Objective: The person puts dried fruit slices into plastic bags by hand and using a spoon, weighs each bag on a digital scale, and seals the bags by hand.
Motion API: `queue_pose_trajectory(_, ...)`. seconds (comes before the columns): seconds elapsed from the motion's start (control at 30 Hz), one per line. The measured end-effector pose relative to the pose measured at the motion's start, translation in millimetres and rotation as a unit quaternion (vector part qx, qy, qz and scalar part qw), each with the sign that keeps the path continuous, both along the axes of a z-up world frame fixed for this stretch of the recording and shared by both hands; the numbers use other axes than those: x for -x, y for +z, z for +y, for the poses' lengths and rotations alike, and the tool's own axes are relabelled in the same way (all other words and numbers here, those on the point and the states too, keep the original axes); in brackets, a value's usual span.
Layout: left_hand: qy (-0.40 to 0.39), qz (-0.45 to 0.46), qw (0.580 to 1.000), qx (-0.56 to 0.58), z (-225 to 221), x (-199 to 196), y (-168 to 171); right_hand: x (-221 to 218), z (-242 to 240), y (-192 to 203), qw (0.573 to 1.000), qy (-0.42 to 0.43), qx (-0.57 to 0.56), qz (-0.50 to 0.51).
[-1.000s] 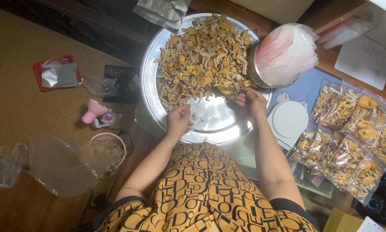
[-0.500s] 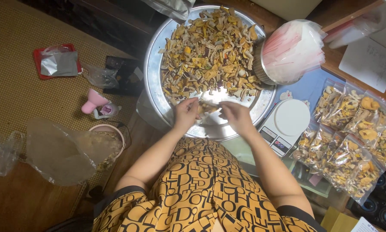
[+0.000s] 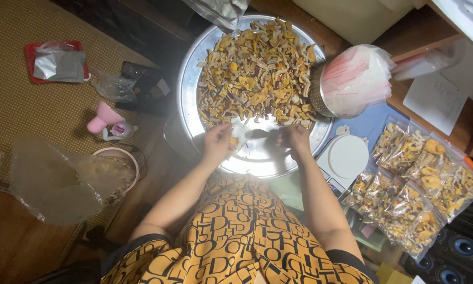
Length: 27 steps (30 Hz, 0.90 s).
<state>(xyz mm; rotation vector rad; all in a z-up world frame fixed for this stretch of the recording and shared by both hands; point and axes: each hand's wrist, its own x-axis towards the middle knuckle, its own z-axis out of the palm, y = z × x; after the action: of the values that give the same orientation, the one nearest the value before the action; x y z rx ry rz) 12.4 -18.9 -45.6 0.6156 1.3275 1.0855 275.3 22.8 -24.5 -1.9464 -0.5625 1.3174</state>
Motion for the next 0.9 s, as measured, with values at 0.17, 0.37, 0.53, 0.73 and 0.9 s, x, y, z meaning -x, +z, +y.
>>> queue_pose_trajectory(0.17,0.013,0.018,0.999,0.026,2,2,12,18,29,8,0.995,-0.063,0.042,0.060)
queue_pose_trajectory(0.37,0.015,0.022,0.998,0.048,2,3,23,1,53,-7,0.980,-0.108,-0.056,0.156)
queue_pose_trajectory(0.53,0.004,0.030,0.998,0.048,4,3,28,-14,46,-13,0.971,-0.131,-0.111,0.166)
queue_pose_trajectory(0.73,-0.030,0.062,0.997,0.044,6,-4,16,-26,32,4,0.968,-0.105,-0.144,0.175)
queue_pose_trajectory(0.9,-0.026,0.043,0.999,0.012,4,-8,23,-39,13,19,0.977,-0.051,-0.135,0.158)
